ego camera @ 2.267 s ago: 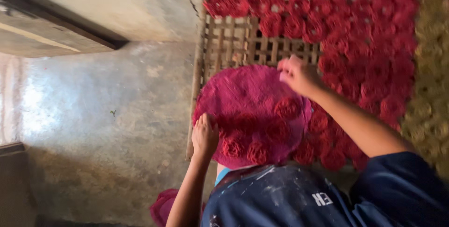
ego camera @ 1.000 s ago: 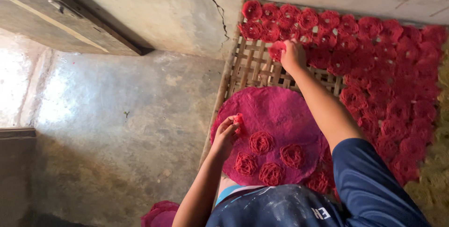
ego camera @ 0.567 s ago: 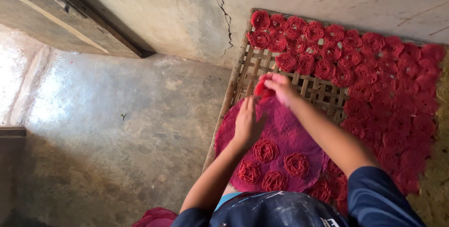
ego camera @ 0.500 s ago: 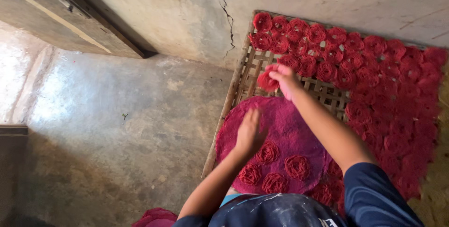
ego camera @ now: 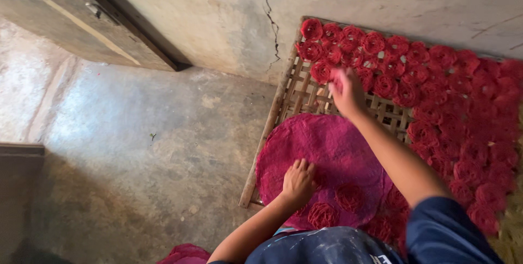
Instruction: The person arranges red and pink coiled decorative items on a woven bamboo tray, picking them up from a pink tray and placing them in rows. The person also handles purple coiled items and places them on the tray.
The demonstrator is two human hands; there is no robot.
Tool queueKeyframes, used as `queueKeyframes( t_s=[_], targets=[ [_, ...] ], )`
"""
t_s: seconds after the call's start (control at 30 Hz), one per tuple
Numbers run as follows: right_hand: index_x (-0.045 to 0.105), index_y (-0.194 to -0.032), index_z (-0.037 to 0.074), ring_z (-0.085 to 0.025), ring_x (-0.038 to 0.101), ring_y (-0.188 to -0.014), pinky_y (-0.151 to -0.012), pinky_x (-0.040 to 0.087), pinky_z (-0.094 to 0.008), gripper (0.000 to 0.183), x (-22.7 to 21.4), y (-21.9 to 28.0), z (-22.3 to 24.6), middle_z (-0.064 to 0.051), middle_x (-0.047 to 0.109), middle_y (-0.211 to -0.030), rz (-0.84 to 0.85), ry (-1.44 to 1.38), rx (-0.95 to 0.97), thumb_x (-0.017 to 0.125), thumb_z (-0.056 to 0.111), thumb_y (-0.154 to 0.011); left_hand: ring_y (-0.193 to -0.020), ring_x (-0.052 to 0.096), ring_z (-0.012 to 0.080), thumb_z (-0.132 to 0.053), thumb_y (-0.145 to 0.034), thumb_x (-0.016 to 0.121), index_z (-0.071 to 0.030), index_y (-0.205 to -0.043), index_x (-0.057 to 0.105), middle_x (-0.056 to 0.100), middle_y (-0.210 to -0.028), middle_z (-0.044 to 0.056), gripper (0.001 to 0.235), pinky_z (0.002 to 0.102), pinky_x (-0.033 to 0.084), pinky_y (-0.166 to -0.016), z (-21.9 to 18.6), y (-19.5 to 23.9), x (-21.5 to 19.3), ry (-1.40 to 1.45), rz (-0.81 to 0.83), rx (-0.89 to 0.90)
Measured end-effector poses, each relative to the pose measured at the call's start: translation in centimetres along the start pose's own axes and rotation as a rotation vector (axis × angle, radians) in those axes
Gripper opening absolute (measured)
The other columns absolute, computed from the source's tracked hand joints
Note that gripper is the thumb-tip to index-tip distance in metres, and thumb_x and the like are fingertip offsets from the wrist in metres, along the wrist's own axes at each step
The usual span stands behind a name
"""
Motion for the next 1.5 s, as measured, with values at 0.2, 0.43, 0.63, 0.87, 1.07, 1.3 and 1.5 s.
queueKeyframes(
  t_s=[0.2,0.43,0.63,0.87,1.07,1.3,1.5],
  targets=[
    [0.07,-0.113,0.002,-0.022,0.079,-0.082,-0.083,0.064,-0.04,0.058,-1.3,23.6,2.0,-0.013,0.076,-0.103,1.121,-0.645,1.068,0.051,0.053,-0.095,-0.088,0.073,0.034,-0.018,-0.083,0.08,-0.002,-0.123,0.048,0.07,-0.1,0.019,0.054,0.045,0.061,-0.075,-2.8,-0.6,0.0,0.781,-0.008,-0.058],
    [0.07,-0.116,0.006,-0.019,0.072,-0.106,-0.102,0.054,-0.037,0.027,1.0,15.9,-2.8,-0.01,0.078,-0.111,0.604,-0.857,0.879,0.064,0.018,-0.094,-0.107,0.07,0.031,-0.021,-0.085,0.079,-0.006,-0.127,0.057,0.065,-0.121,0.017,0.05,0.042,0.059,-0.089,-2.3,1.5,-7.0,0.464,-0.14,-0.075],
    [0.07,-0.11,0.0,-0.015,0.067,-0.091,-0.082,0.055,-0.036,0.019,9.6,-0.5,-6.4,-0.008,0.073,-0.1,0.34,-0.695,0.515,0.067,0.013,-0.096,-0.117,0.052,0.0427,-0.019,-0.075,0.08,0.002,-0.131,0.052,0.054,-0.129,0.024,0.066,0.05,0.045,-0.098,5.7,5.8,-12.9,0.005,-0.491,-0.24],
    [0.072,-0.113,0.004,-0.037,0.068,-0.095,-0.083,0.054,-0.047,0.029,14.5,-7.2,-4.4,-0.019,0.072,-0.101,0.211,-0.042,0.243,0.078,0.014,-0.087,-0.112,0.058,0.0364,-0.019,-0.082,0.076,-0.009,-0.125,0.055,0.058,-0.117,0.014,0.049,0.047,0.052,-0.088,9.4,6.6,-10.2,0.139,-0.343,-0.458],
    [0.067,-0.126,0.003,-0.037,0.062,-0.105,-0.088,0.055,-0.045,0.047,6.7,-2.9,3.3,-0.013,0.058,-0.117,-0.135,0.181,-0.12,0.08,0.006,-0.08,-0.101,0.064,0.0365,-0.02,-0.083,0.074,-0.009,-0.104,0.057,0.064,-0.104,0.014,0.03,0.048,0.055,-0.078,10.6,5.3,-8.5,0.037,-0.367,-0.347],
    [0.068,-0.116,0.003,-0.014,0.066,-0.082,-0.073,0.055,-0.027,0.023,-0.9,11.7,8.2,-0.007,0.066,-0.104,0.168,-0.337,0.237,0.072,0.003,-0.094,-0.064,0.057,0.0249,-0.009,-0.102,0.066,-0.007,-0.11,0.06,0.063,-0.076,0.017,0.01,0.036,0.05,-0.06,15.1,1.2,-7.6,0.714,-0.545,-0.21],
    [0.071,-0.115,0.003,-0.013,0.071,-0.085,-0.077,0.059,-0.025,0.02,0.9,22.0,13.6,-0.008,0.074,-0.104,0.278,-0.441,0.467,0.07,0.01,-0.096,-0.064,0.062,0.0197,-0.018,-0.091,0.076,-0.005,-0.11,0.058,0.07,-0.078,0.012,0.029,0.033,0.05,-0.06,18.5,3.5,-8.8,0.582,-0.359,-0.223]
  ],
)
Point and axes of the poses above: each hand's wrist, its own y-axis away from the middle knuckle, its own x-axis out of the palm, z = x × y, the point moved 7 cm from there along -y, towards the middle knuckle
